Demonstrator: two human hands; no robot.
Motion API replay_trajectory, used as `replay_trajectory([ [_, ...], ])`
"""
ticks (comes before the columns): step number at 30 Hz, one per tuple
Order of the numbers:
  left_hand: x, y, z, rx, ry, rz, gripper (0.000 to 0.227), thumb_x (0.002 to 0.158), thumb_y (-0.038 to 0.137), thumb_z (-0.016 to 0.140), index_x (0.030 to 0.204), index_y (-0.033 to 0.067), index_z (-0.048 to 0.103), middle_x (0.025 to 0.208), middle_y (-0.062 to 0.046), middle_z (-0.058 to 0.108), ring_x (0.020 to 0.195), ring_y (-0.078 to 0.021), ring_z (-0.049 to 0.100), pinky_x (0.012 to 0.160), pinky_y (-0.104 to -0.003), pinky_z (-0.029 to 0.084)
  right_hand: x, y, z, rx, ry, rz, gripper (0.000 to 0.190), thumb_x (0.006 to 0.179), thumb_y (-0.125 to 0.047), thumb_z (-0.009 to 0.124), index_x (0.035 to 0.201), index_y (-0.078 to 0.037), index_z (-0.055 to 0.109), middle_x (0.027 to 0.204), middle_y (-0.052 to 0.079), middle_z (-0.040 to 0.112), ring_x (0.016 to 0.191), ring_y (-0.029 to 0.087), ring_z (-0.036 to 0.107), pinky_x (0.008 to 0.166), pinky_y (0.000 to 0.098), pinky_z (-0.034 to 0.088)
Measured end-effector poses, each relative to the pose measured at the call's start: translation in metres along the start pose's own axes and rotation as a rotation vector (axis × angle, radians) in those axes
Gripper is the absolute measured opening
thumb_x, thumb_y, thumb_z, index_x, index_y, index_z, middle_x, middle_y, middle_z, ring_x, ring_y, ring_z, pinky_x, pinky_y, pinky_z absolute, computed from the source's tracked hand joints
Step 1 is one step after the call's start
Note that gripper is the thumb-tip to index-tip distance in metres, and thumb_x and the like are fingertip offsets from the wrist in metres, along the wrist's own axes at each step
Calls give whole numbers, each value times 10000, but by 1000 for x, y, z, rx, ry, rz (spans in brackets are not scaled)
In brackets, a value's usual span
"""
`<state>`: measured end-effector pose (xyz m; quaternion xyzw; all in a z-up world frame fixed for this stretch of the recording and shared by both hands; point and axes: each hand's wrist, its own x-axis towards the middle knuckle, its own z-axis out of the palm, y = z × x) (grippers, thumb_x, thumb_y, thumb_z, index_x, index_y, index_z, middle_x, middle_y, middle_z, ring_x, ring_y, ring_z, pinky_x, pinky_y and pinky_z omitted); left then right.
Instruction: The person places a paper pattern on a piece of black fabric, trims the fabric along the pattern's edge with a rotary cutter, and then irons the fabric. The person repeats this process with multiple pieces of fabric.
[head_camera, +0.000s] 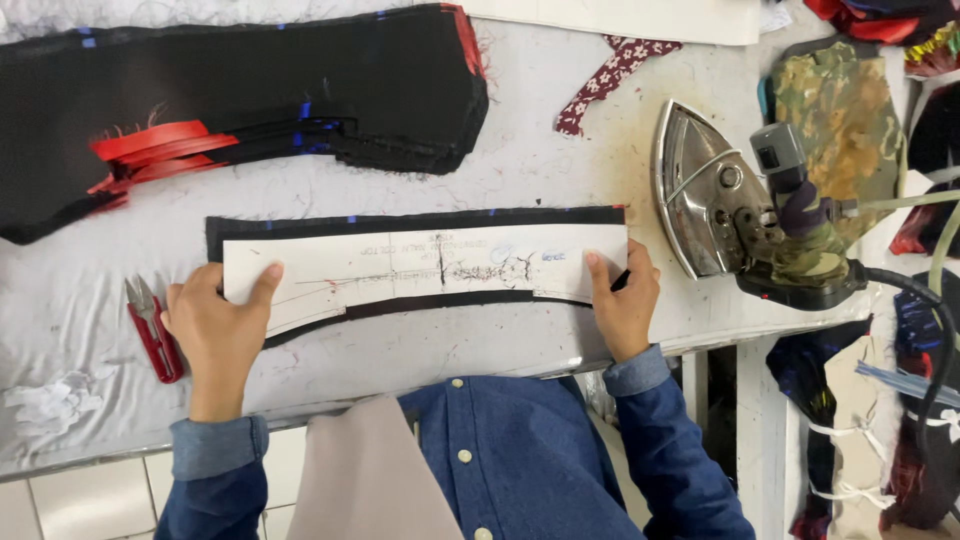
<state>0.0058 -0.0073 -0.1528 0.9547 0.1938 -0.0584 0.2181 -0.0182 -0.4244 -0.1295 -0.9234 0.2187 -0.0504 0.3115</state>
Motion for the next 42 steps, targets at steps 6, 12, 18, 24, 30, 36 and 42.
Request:
replay_trajectory([
  [6,4,-6,4,23,-3,12,576,831,571,704,932,10,625,772,-68,581,894,-330,490,814,-471,349,0,11,6,-19,43,-106,422,870,-409,575,1094,-54,539,1040,87,602,925,292,537,859,399,368],
  [12,4,4,-10,38,-88,-22,629,864,606,675,718,44,434,625,-72,448,810,-321,474,726,-430,370,-12,-14,-11,-70,163,-3,437,850,-380,648,1159,-89,541,868,41,502,852,198,457,768,345,397],
  [18,2,15,-18,10,-106,-53,660,878,575,673,651,80,301,574,-52,341,752,-309,419,691,-416,335,-46,7,-13,-153,189,-223,340,963,-249,466,1226,-58,567,1216,115,558,1065,258,449,863,368,404],
  [24,1,25,-26,-19,-113,-34,671,886,517,689,626,80,252,547,-18,247,593,-232,283,618,-398,302,-57,-16,-5,-455,221,-344,317,957,-273,468,1230,-203,613,1319,-81,545,1159,208,462,934,340,265],
  [30,2,24,-25,-5,-123,-52,669,874,528,682,642,81,241,563,-30,260,674,-263,338,659,-401,310,-46,-15,0,-387,301,-343,228,922,-234,578,1130,-201,666,1194,-79,611,1033,204,473,885,361,317],
  [36,4,11,-15,25,-75,-3,538,861,550,696,695,74,511,643,-87,537,775,-347,513,720,-442,387,-43,-16,9,-434,340,-288,277,898,-341,627,1148,-235,680,1267,-68,592,1099,179,414,842,307,308],
  [42,0,-2,-5,-41,104,104,458,737,445,839,754,35,636,616,-114,542,704,-311,543,668,-385,468,-41,0,14,-428,377,-350,264,887,-334,652,1136,-250,681,1238,-121,605,1067,193,442,845,329,283],
])
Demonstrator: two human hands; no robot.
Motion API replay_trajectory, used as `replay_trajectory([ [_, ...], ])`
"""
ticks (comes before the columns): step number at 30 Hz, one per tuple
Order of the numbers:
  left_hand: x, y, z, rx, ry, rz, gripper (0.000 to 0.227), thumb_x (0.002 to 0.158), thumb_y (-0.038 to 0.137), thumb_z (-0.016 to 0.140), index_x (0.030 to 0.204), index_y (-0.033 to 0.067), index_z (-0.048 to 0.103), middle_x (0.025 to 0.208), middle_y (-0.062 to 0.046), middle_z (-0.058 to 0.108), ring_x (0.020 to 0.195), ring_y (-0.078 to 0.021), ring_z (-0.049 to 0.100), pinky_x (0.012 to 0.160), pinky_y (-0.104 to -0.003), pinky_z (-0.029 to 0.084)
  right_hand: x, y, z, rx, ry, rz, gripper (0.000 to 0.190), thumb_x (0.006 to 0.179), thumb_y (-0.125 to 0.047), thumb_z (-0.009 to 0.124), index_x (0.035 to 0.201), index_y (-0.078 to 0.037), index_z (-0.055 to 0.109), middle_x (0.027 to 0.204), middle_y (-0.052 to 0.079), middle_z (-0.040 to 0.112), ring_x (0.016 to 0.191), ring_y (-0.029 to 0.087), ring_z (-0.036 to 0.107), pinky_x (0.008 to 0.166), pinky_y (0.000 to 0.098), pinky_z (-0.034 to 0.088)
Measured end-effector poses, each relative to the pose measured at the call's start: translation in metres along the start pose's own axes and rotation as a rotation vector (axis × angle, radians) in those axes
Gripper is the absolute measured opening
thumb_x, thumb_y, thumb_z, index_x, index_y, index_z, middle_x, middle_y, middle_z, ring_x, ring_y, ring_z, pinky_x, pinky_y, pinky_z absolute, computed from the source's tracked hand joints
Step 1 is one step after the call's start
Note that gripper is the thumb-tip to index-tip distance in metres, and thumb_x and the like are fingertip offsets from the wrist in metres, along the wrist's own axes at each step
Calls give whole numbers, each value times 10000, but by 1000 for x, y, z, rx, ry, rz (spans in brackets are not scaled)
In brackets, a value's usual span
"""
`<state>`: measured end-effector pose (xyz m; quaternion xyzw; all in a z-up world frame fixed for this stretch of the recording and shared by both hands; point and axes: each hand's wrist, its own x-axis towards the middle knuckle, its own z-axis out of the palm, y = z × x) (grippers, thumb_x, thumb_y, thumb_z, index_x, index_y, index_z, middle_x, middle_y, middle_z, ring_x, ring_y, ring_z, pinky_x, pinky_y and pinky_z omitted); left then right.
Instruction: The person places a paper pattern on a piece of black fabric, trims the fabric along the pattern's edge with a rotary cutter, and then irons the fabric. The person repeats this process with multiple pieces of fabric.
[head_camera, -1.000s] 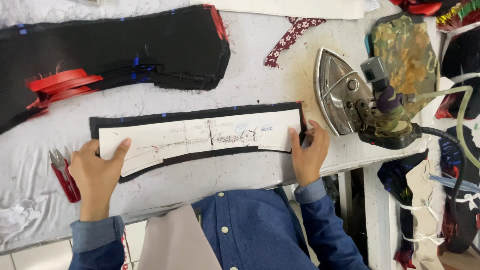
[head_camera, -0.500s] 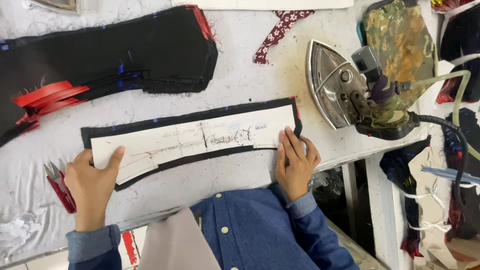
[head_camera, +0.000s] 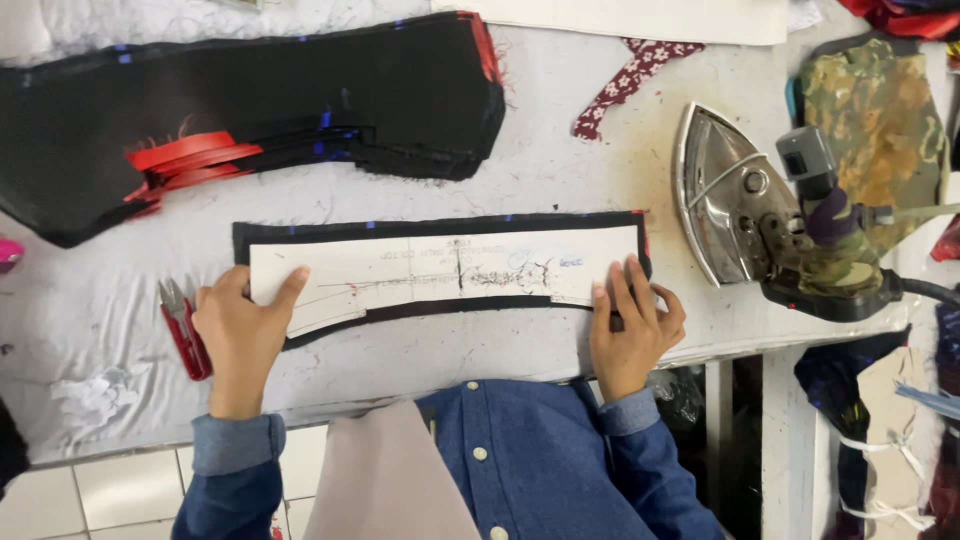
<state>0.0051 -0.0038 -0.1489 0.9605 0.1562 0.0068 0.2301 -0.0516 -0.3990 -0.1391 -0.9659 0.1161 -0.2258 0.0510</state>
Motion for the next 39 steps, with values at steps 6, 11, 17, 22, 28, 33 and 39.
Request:
replay_trajectory([
  [6,-1,14,-14,-155,-22,-137,513,672,414,848,911,22,618,709,-140,596,756,-332,557,698,-432,446,-3,5,3,7,7,-23,253,883,-323,679,1127,-259,697,1223,-114,631,1061,199,456,824,326,314],
  [11,-1,11,-22,-208,-62,-198,496,660,435,852,893,64,618,695,-79,612,697,-223,571,655,-338,454,-5,3,6,20,13,-11,239,912,-335,660,1132,-250,700,1229,-114,630,1066,203,443,816,330,310],
  [17,-2,17,-25,-187,-69,-162,477,700,395,839,899,61,561,675,-88,599,713,-268,566,680,-373,452,-3,-1,3,38,16,0,234,925,-311,658,1134,-216,701,1230,-92,634,1066,215,436,824,334,299],
  [22,0,11,-24,-140,-104,-169,488,719,384,835,930,70,526,641,-72,597,685,-270,566,673,-382,449,-4,-2,2,54,-2,19,238,929,-311,653,1137,-205,699,1235,-79,632,1075,217,427,834,340,293],
  [28,11,5,-39,-243,-229,-221,463,737,340,814,970,66,523,564,-56,596,530,-211,569,545,-300,426,-5,4,7,63,24,-23,230,915,-295,675,1119,-193,709,1224,-67,642,1062,225,435,819,339,297],
  [33,12,2,-35,-280,-219,-279,478,722,328,828,972,60,521,544,-39,586,484,-178,551,481,-274,417,-4,2,6,50,37,-28,226,914,-306,675,1109,-197,713,1222,-71,644,1064,223,444,813,337,304],
  [39,12,8,-40,-299,-219,-295,448,723,282,826,968,34,543,558,-57,597,511,-188,565,516,-273,429,-2,-3,1,71,19,-2,231,921,-306,665,1118,-192,710,1222,-74,640,1061,225,437,823,338,300],
])
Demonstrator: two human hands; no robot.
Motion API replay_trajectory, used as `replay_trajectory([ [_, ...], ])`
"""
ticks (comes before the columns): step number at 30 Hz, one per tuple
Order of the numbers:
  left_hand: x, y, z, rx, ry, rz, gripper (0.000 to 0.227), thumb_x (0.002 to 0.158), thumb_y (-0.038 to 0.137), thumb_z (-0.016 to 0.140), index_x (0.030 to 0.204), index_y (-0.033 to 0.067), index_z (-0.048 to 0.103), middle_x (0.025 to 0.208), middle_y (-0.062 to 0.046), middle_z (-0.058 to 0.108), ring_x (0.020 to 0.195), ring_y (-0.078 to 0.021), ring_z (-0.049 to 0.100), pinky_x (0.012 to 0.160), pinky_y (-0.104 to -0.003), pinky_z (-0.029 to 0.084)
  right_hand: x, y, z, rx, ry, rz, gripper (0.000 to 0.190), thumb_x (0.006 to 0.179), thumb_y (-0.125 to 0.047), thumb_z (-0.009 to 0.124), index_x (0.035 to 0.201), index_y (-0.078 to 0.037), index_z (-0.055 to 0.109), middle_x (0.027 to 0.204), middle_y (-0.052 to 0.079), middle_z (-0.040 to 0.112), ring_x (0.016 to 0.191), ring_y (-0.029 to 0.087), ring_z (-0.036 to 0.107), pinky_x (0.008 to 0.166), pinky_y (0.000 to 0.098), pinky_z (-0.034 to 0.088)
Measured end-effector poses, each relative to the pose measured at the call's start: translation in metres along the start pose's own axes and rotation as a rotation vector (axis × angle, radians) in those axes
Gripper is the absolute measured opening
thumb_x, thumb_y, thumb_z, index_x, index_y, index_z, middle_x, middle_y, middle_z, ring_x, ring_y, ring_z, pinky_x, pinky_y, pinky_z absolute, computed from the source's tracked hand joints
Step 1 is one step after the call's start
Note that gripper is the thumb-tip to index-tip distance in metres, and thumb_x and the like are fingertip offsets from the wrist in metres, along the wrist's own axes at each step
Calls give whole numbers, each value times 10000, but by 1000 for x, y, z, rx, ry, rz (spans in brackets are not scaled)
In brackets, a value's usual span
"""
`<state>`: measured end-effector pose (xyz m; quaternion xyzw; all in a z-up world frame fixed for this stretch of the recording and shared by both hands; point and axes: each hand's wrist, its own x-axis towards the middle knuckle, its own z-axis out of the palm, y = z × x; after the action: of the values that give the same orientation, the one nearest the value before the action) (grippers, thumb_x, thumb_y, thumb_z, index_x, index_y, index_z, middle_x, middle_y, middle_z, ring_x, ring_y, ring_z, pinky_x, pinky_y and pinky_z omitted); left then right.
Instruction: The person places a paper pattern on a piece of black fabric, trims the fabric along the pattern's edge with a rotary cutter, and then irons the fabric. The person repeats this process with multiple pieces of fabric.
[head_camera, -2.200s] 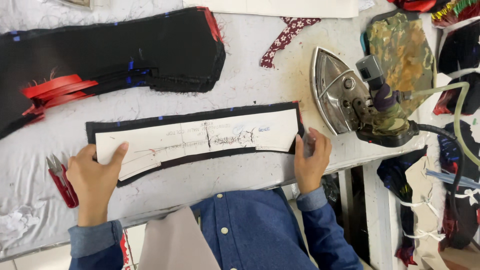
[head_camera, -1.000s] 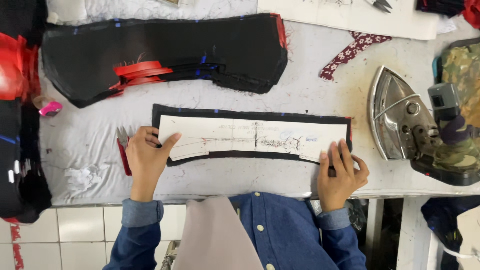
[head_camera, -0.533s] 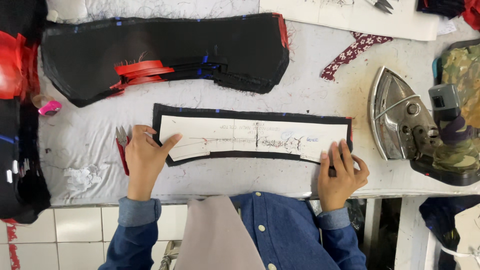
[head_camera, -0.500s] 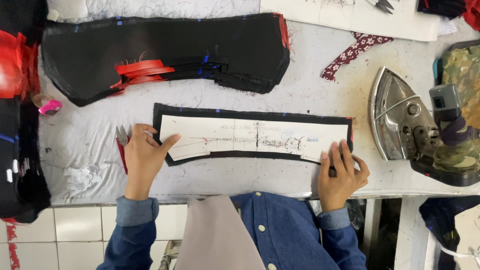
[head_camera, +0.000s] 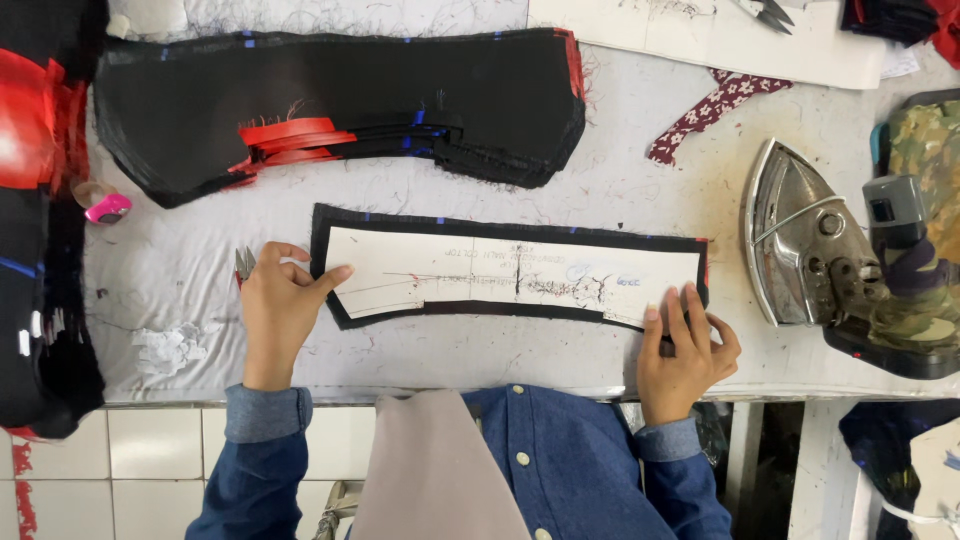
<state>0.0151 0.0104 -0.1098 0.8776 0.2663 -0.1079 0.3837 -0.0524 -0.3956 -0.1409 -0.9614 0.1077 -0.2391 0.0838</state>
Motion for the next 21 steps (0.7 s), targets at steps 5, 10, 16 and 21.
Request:
replay_trajectory([
  [5,0,1,-3,48,-17,28,485,725,324,823,981,26,537,588,-77,605,544,-237,580,552,-325,440,-2,5,4,-31,16,-11,246,891,-297,675,1122,-215,700,1227,-78,632,1054,218,454,822,329,321],
  [10,-1,7,0,154,-40,0,510,744,427,779,1003,57,542,597,16,597,693,-183,596,790,-340,378,4,-4,-7,-17,-24,27,250,903,-290,652,1136,-207,691,1261,-24,604,1097,194,414,836,304,344],
  [16,-3,11,-3,144,-62,-19,459,802,382,768,996,48,520,620,12,600,656,-169,574,799,-337,382,5,-7,-8,-34,-63,56,273,892,-343,646,1143,-242,682,1276,-40,593,1102,193,404,831,301,318],
  [21,1,-3,1,154,-29,36,458,809,364,793,560,50,570,933,32,595,791,-121,570,811,-332,385,5,-7,-10,-47,-124,83,296,892,-380,626,1163,-268,666,1302,-48,574,1124,194,374,835,314,301],
])
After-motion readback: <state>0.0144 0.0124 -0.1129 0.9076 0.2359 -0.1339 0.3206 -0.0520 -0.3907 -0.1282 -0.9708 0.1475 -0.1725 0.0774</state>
